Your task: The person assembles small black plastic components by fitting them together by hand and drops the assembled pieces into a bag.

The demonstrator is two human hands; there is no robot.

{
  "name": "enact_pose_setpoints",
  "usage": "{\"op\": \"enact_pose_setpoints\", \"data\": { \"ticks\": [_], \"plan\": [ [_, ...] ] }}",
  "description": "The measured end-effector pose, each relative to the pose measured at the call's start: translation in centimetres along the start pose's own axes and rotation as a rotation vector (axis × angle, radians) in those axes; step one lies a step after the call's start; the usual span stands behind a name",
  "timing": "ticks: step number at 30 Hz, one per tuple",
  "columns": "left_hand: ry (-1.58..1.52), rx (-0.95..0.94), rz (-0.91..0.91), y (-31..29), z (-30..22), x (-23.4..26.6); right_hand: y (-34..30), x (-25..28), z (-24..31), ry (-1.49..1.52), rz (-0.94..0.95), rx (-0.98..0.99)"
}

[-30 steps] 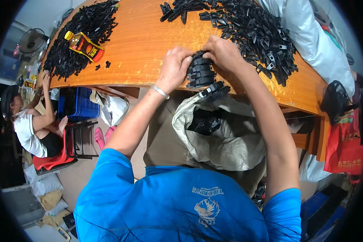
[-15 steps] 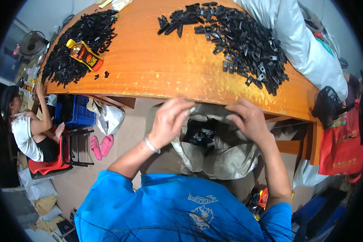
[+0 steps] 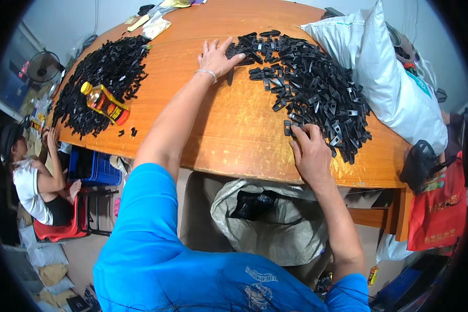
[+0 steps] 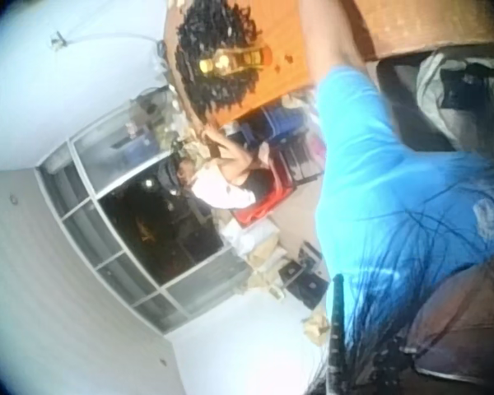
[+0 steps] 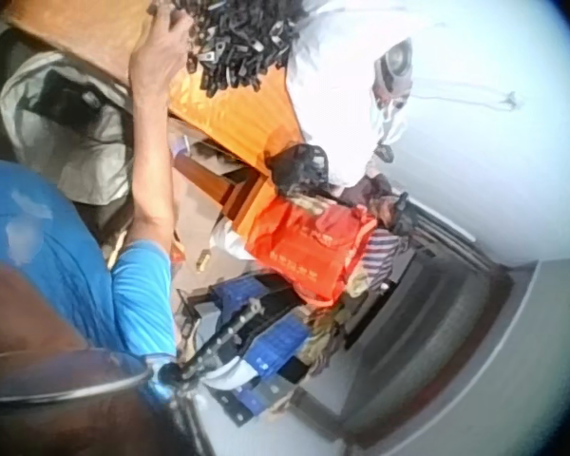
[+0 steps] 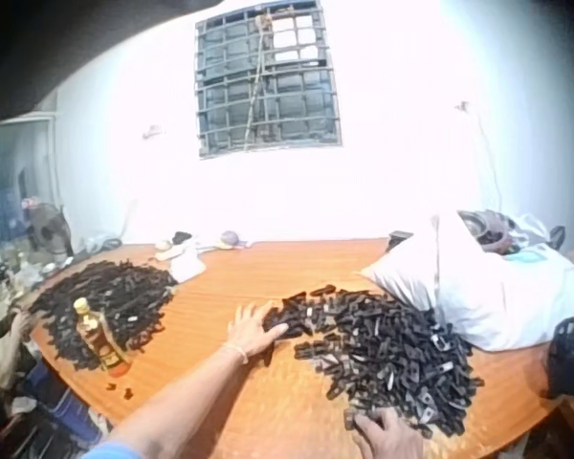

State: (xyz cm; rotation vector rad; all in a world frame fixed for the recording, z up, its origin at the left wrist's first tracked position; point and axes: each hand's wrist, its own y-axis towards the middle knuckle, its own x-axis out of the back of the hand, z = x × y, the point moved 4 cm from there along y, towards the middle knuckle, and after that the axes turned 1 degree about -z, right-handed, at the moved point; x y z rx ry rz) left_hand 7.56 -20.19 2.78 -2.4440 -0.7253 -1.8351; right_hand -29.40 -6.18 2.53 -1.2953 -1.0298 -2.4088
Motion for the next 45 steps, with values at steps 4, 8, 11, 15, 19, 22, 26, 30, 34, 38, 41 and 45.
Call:
{"op": "enact_pose_setpoints", "data": {
  "ticks": [4, 8, 11, 15, 19, 22, 26, 30, 34, 38, 41, 45],
  "plan": [
    [0.087, -0.027, 0.131, 3.4, -1.8, -2.5, 0.0, -0.4, -0.4, 0.008, -0.036, 0.013],
    [0.165, -0.072, 0.073, 2.3, -3.5, -3.6, -0.4, -0.8, -1.2, 0.019, -0.061, -0.002],
    [0.134, -0.125, 0.081, -0.1, -3.3, -3.0, -0.6, -0.9, -1.4, 0.042, -0.077, -0.016],
    [0.127, -0.227, -0.014, -5.0, -2.4, -1.0, -0.7, -0.5, -1.2, 0.063, -0.113, 0.029],
    [0.119, -0.219, 0.022, -9.8, -2.9, 0.9, -0.8, -0.8, -1.4, 0.056, -0.106, 0.04],
    [0.102, -0.314, -0.011, -10.6, -4.0, 1.5, -0.6, -0.9, -1.3, 0.051, -0.097, 0.041],
    [-0.043, -0.445, -0.04, -8.9, -7.6, 1.1, -0.4, -0.9, -1.1, 0.031, -0.095, 0.049],
    [-0.122, -0.439, 0.059, -6.6, -7.9, -0.9, -0.3, -0.9, -1.1, 0.042, -0.085, 0.04],
    [-0.066, -0.432, 0.156, -5.5, -7.7, 0.0, -0.5, -0.9, -1.7, 0.06, -0.087, 0.027],
    [-0.14, -0.356, 0.019, -0.3, -9.1, 0.2, -0.7, -0.7, -2.0, 0.077, -0.097, 0.035],
    [-0.151, -0.384, -0.093, 7.6, -10.6, -2.9, -0.6, -0.6, -1.8, 0.099, -0.085, 0.011],
    [-0.071, -0.385, -0.251, 16.0, -12.2, -8.4, -0.3, -0.7, -1.4, 0.109, -0.03, -0.024]
  ]
}}
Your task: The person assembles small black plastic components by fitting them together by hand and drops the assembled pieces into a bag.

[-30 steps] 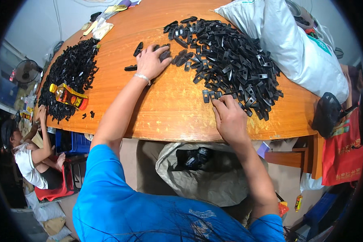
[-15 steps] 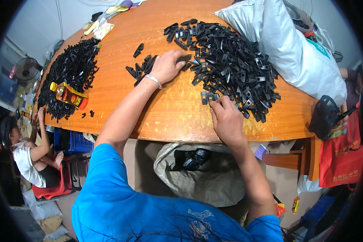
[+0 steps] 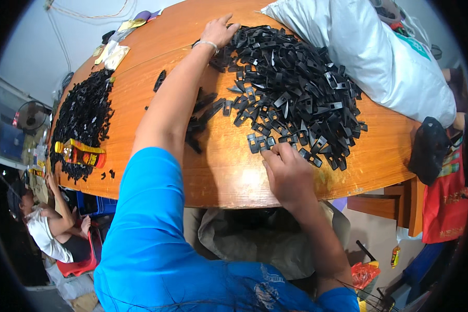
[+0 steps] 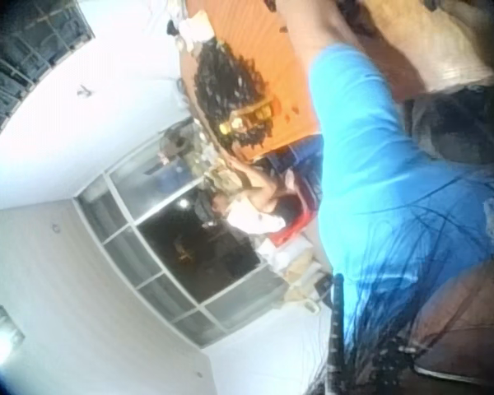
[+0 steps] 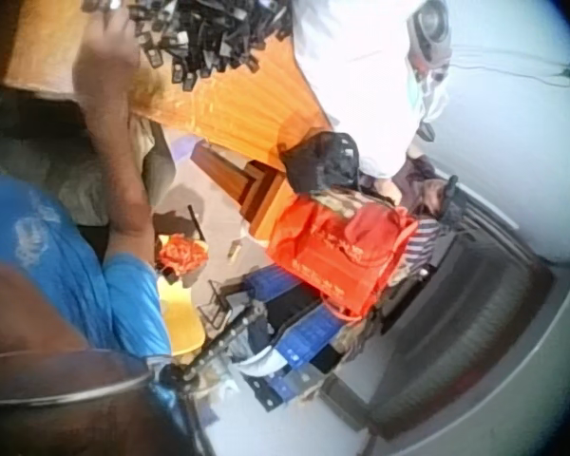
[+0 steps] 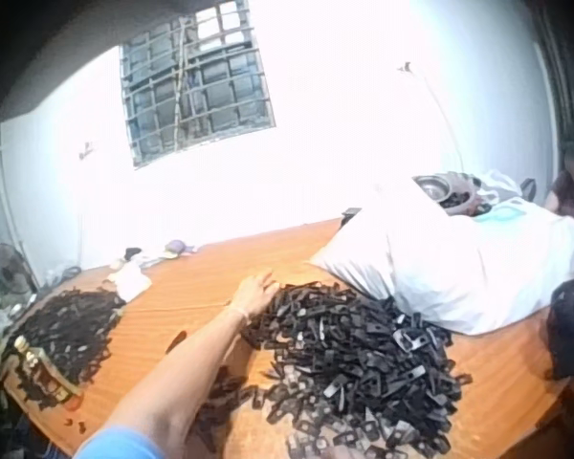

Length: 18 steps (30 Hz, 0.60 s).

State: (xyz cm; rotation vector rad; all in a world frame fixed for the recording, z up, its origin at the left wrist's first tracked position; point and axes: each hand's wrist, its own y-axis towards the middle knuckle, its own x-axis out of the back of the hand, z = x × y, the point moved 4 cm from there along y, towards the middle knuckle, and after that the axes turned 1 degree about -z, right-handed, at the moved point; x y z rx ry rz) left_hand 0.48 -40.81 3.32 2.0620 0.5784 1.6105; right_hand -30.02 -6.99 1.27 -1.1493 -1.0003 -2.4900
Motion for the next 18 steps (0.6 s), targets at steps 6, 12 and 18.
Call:
{"op": "enact_pose_setpoints", "data": {
  "ticks": [6, 12, 18],
  "plan": [
    [-0.103, 0.093, 0.482, 3.7, -0.8, -8.8, -0.3, 0.8, -0.7, 0.057, 0.03, 0.051],
    [0.001, -0.144, 0.461, 1.4, -2.3, -7.0, -0.4, 0.4, -1.1, 0.051, 0.019, 0.033],
    [-0.051, -0.041, 0.52, -5.4, -0.4, 2.5, -0.1, -0.2, -0.7, 0.084, -0.024, 0.02]
  ]
}}
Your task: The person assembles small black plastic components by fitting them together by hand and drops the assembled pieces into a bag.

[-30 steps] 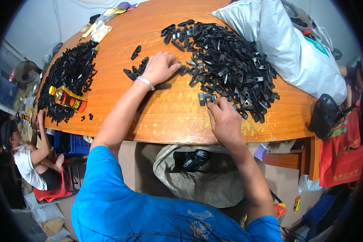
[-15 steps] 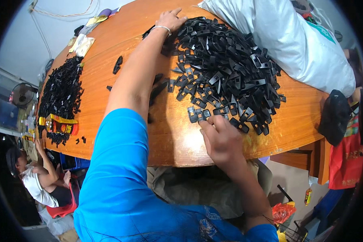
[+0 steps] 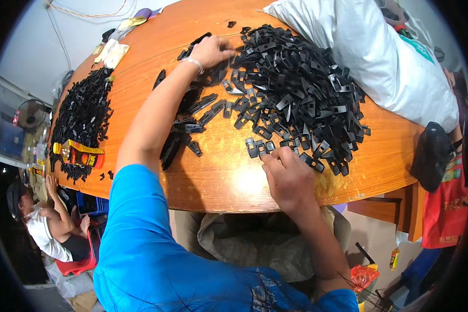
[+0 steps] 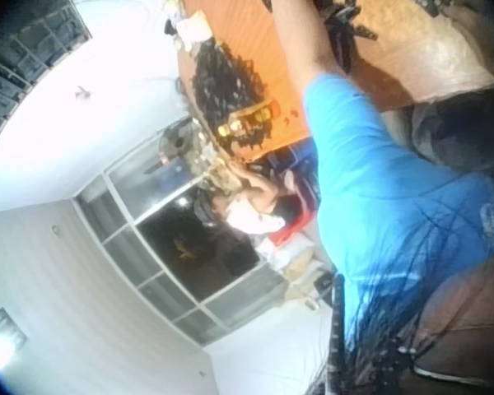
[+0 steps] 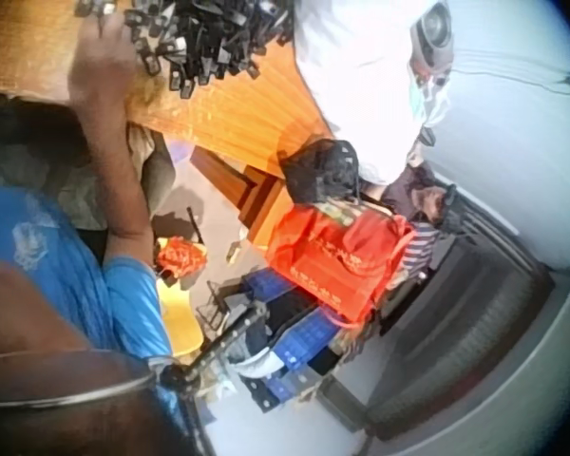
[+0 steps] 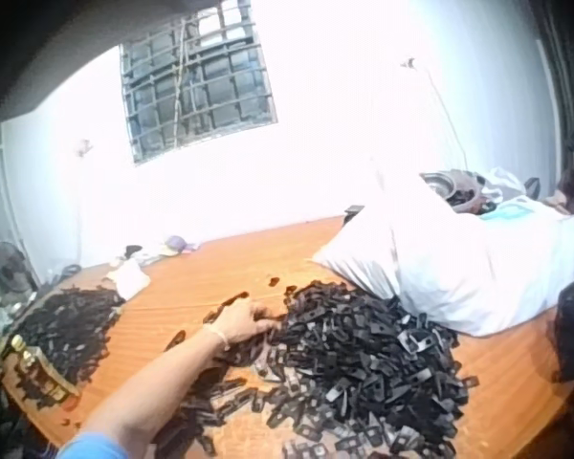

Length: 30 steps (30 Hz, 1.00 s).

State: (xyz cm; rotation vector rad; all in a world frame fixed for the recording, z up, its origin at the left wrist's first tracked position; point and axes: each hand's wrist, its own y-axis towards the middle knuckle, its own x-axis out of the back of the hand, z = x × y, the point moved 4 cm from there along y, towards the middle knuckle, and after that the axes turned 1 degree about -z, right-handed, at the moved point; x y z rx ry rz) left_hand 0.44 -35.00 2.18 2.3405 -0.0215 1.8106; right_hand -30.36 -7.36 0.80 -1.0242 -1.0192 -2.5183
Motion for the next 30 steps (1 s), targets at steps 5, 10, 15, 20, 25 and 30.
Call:
{"op": "enact_pose_setpoints", "data": {
  "ticks": [5, 10, 15, 20, 25, 30],
  "plan": [
    [0.023, -0.207, 0.033, -5.3, 1.2, 2.1, 0.2, -0.1, 0.1, -0.066, 0.027, -0.041],
    [-0.194, 0.017, -0.221, 0.2, -1.0, 3.6, 0.3, 0.3, 0.2, -0.073, 0.052, -0.016],
    [-0.079, -0.047, -0.182, 9.2, -4.9, 0.0, 0.6, 0.3, 0.4, 0.007, 0.08, -0.019],
    [-0.284, 0.011, 0.195, 12.3, -6.6, -3.2, 0.6, 0.4, 0.3, 0.011, 0.066, 0.002],
    [-0.19, -0.084, 0.194, 11.4, -5.6, -3.8, 0.8, 0.4, 0.2, -0.006, 0.07, -0.011],
    [-0.051, -0.031, 0.164, 6.8, -2.7, -1.8, 0.7, 0.3, 0.1, -0.009, 0.026, -0.022]
  ]
}}
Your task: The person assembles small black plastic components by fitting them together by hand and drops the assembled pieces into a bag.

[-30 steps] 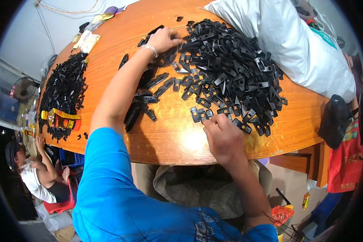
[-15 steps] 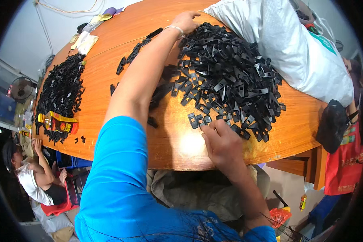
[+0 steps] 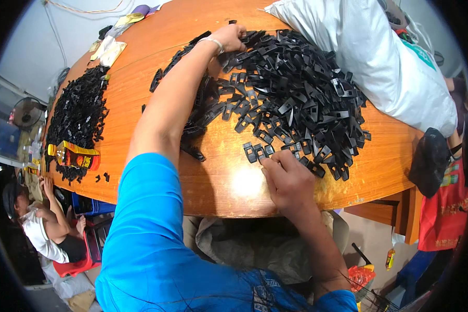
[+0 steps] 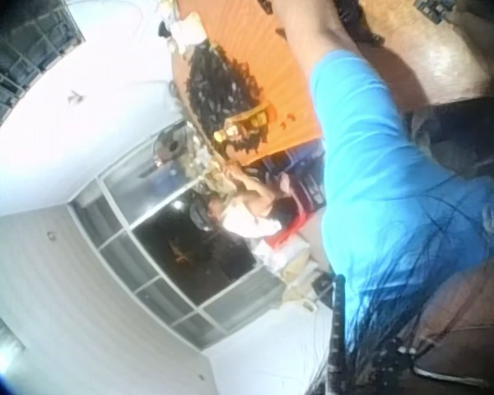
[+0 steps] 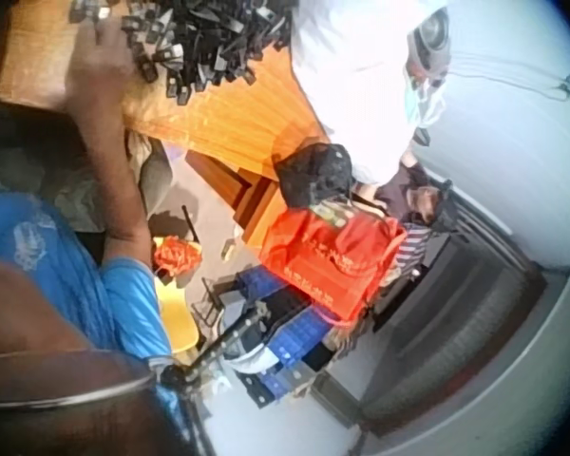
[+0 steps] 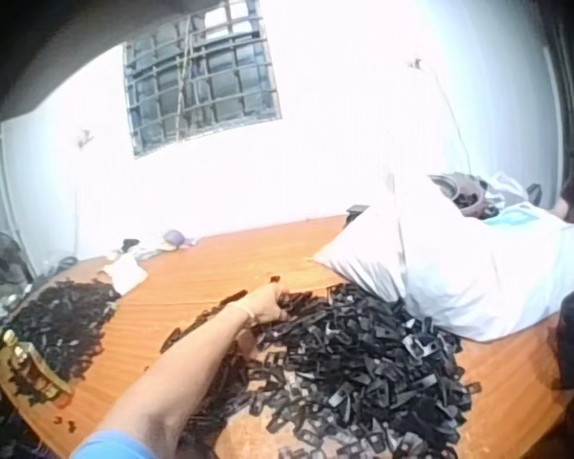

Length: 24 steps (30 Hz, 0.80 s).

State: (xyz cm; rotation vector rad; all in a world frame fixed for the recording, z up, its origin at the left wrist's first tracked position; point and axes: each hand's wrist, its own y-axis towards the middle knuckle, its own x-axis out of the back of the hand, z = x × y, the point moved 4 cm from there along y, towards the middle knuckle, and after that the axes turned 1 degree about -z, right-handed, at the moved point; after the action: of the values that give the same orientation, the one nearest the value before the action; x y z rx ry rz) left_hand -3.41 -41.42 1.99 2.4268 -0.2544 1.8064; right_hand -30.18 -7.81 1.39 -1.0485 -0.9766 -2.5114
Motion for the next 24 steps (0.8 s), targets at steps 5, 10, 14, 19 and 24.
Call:
{"op": "enact_pose_setpoints", "data": {
  "ticks": [5, 10, 14, 19, 24],
  "plan": [
    [-0.005, 0.065, -0.037, -6.5, 4.3, 1.7, 0.1, 0.0, 0.2, -0.019, 0.004, -0.01],
    [0.184, 0.192, -0.062, -10.9, 7.5, 4.0, 0.2, 0.0, 0.5, -0.013, 0.018, -0.032],
    [0.297, 0.285, 0.145, -11.4, 5.2, 4.6, 0.2, 0.0, 0.3, -0.02, 0.032, -0.049],
    [0.056, -0.123, -0.216, -9.3, -2.2, 2.9, 0.2, 0.0, 0.1, -0.026, 0.031, -0.051],
    [-0.128, -0.27, -0.149, -8.9, -3.6, -0.6, 0.5, 0.2, 0.5, 0.009, 0.034, -0.047]
  ]
}}
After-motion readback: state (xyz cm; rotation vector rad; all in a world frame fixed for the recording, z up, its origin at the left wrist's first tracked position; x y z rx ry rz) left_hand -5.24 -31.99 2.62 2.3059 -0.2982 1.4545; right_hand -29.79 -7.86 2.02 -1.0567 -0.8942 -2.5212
